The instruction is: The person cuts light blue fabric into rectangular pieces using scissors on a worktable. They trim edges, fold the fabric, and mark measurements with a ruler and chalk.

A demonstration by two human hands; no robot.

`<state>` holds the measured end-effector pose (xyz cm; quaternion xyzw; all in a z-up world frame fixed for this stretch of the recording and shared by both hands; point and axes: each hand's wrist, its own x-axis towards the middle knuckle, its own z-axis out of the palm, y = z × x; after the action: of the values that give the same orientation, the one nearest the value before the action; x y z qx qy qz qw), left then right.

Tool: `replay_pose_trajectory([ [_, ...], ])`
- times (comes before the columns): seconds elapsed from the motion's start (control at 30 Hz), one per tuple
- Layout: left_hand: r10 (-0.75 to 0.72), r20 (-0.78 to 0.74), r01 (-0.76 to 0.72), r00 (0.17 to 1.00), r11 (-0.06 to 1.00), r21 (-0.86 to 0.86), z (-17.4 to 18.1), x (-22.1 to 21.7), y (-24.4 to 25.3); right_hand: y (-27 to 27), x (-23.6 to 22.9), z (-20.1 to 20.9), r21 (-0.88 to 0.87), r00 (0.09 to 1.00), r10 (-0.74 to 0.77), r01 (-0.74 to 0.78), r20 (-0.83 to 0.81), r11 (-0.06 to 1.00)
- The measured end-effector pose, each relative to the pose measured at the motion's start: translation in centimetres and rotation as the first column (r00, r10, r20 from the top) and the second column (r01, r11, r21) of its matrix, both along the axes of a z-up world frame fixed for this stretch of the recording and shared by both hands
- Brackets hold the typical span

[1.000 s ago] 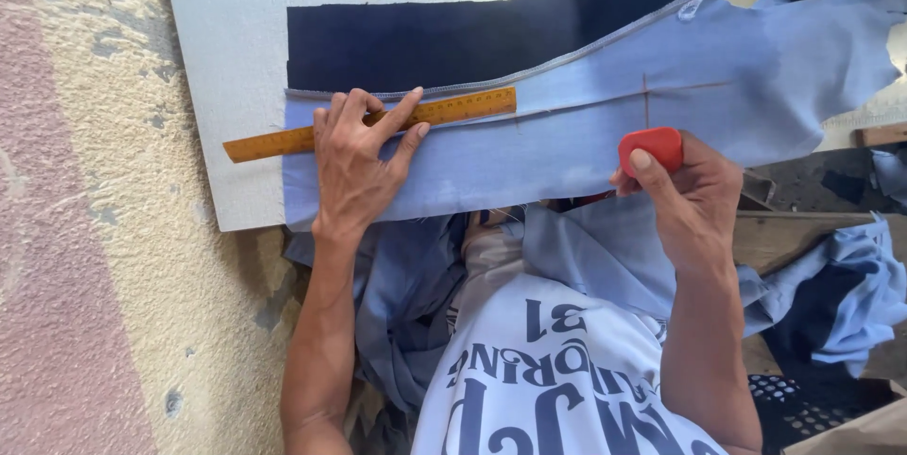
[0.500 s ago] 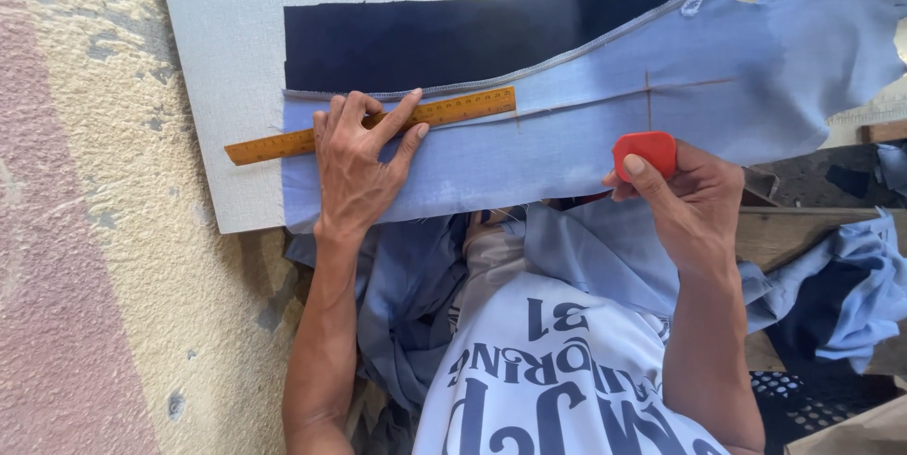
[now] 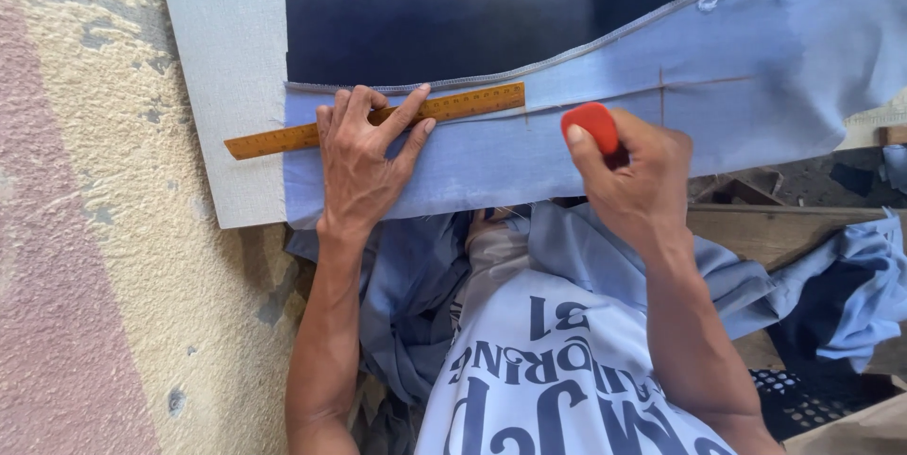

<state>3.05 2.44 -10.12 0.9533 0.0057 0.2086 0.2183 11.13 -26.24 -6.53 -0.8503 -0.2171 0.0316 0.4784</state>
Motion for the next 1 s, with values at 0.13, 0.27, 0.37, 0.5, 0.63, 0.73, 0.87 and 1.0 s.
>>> replay_pose_trajectory([
  [0.13,-0.007,-0.005,0.007,1.000,1.000,0.006,0.4,0.2,0.0,2.9,0.7,-0.4,0.004,0.999,0.029,-0.029,0.034,1.000],
  [0.27,-0.009,-0.002,0.009,1.000,1.000,0.023,0.6,0.3,0.1,4.4,0.8,-2.1,-0.157,0.978,0.102,-0.074,0.181,0.985],
  [0.37,-0.008,0.002,0.008,1.000,1.000,0.025,0.4,0.2,0.1,5.3,0.5,-2.7,-0.246,0.974,0.111,-0.060,0.199,0.967],
  [0.5,-0.019,0.000,0.019,1.000,1.000,0.017,0.7,0.4,0.0,6.2,0.4,-2.4,-0.300,0.975,0.103,-0.040,0.198,0.953],
  [0.63,-0.009,0.007,0.009,1.000,1.000,0.021,0.5,0.4,0.0,6.0,0.3,-2.8,-0.334,0.975,0.124,-0.056,0.184,0.941],
  [0.73,-0.009,0.017,0.009,1.000,1.000,0.022,0.2,0.4,0.1,6.0,0.3,-3.1,-0.353,0.970,0.131,-0.051,0.205,0.934],
  [0.87,-0.018,0.023,0.017,1.000,1.000,0.026,-0.1,0.4,0.1,6.2,0.2,-3.3,-0.397,0.959,0.140,-0.031,0.248,0.917],
  [1.0,-0.030,0.026,0.029,0.999,0.999,0.038,0.0,0.4,0.2,7.0,-0.1,-3.3,-0.488,0.938,0.156,0.015,0.308,0.873],
])
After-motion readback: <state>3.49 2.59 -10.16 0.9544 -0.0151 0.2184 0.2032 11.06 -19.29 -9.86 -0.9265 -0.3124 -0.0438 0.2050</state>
